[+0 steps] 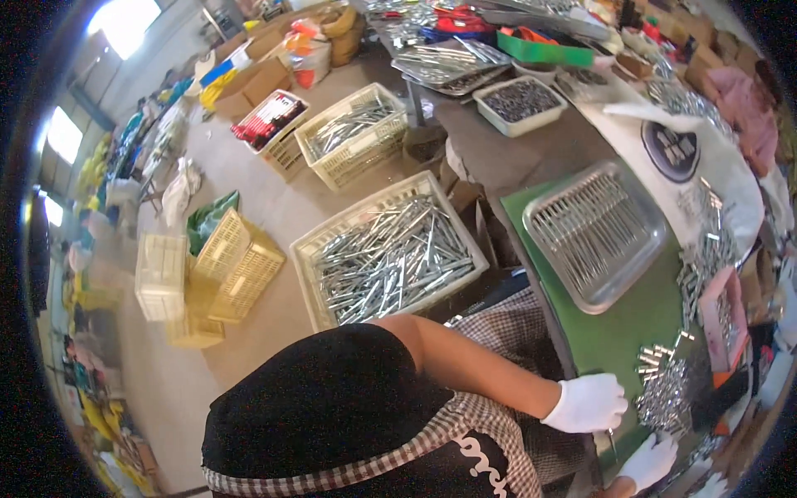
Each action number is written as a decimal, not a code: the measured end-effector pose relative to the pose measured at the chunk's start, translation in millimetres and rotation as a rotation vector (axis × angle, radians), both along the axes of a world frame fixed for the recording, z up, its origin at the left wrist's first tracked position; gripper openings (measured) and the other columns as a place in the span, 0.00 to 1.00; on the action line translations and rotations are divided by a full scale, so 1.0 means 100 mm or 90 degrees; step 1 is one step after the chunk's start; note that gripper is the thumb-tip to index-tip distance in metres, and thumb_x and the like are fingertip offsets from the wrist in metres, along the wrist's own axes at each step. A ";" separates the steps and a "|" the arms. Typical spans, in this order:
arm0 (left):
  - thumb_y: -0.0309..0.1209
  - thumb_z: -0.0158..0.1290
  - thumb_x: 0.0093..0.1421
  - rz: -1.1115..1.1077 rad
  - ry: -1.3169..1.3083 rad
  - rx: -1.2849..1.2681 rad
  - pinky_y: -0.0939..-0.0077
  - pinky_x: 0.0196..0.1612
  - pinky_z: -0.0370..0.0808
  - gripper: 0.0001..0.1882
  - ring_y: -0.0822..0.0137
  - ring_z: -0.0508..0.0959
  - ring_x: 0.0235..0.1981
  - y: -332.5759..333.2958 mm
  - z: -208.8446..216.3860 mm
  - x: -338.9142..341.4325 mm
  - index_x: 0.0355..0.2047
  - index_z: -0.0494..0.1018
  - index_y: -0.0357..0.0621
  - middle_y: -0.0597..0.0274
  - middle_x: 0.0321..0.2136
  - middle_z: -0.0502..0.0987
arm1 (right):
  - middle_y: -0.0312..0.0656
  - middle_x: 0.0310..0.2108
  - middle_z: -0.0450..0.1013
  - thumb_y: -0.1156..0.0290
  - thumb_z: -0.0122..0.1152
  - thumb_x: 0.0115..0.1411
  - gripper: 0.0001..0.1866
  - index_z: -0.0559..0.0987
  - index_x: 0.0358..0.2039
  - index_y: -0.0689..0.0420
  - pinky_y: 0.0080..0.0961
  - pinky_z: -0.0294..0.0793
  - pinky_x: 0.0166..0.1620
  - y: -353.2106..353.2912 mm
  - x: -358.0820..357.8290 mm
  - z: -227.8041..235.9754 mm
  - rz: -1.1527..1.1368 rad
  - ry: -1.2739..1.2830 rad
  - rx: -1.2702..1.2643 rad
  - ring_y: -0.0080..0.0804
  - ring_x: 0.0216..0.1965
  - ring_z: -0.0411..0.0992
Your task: Assembling small metal tubes onto rods at a factory workbench.
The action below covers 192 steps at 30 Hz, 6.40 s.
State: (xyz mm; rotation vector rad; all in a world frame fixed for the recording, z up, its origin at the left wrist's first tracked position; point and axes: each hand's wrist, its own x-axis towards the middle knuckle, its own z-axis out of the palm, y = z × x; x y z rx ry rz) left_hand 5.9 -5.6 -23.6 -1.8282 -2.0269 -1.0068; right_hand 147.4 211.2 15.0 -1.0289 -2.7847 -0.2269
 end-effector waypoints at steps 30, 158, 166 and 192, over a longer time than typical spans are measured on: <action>0.31 0.60 0.55 -0.128 -0.041 -0.047 0.61 0.35 0.74 0.05 0.57 0.78 0.31 0.01 0.24 -0.13 0.32 0.78 0.48 0.64 0.29 0.76 | 0.43 0.30 0.76 0.70 0.67 0.53 0.04 0.83 0.31 0.51 0.41 0.74 0.42 -0.49 0.17 -0.04 -0.043 0.350 -0.056 0.46 0.37 0.75; 0.35 0.54 0.58 -0.203 0.161 -0.273 0.55 0.38 0.77 0.08 0.52 0.82 0.30 0.65 0.91 -0.85 0.28 0.77 0.44 0.53 0.25 0.80 | 0.47 0.43 0.79 0.78 0.63 0.57 0.11 0.82 0.42 0.59 0.37 0.76 0.49 -0.56 0.50 -0.34 -0.118 0.580 0.000 0.47 0.44 0.77; 0.29 0.57 0.54 -0.152 -0.087 -0.125 0.58 0.41 0.74 0.06 0.51 0.77 0.35 0.14 0.38 -0.26 0.32 0.79 0.44 0.57 0.31 0.77 | 0.40 0.35 0.76 0.75 0.65 0.53 0.09 0.80 0.35 0.49 0.39 0.72 0.46 -0.90 0.31 0.00 0.076 0.379 -0.036 0.44 0.40 0.74; 0.32 0.61 0.56 -0.142 -0.019 -0.095 0.61 0.33 0.71 0.07 0.58 0.76 0.29 0.08 0.25 -0.15 0.36 0.78 0.49 0.65 0.28 0.74 | 0.38 0.36 0.77 0.75 0.67 0.51 0.09 0.83 0.33 0.49 0.38 0.71 0.50 -1.00 0.25 -0.06 0.151 0.323 -0.114 0.43 0.45 0.73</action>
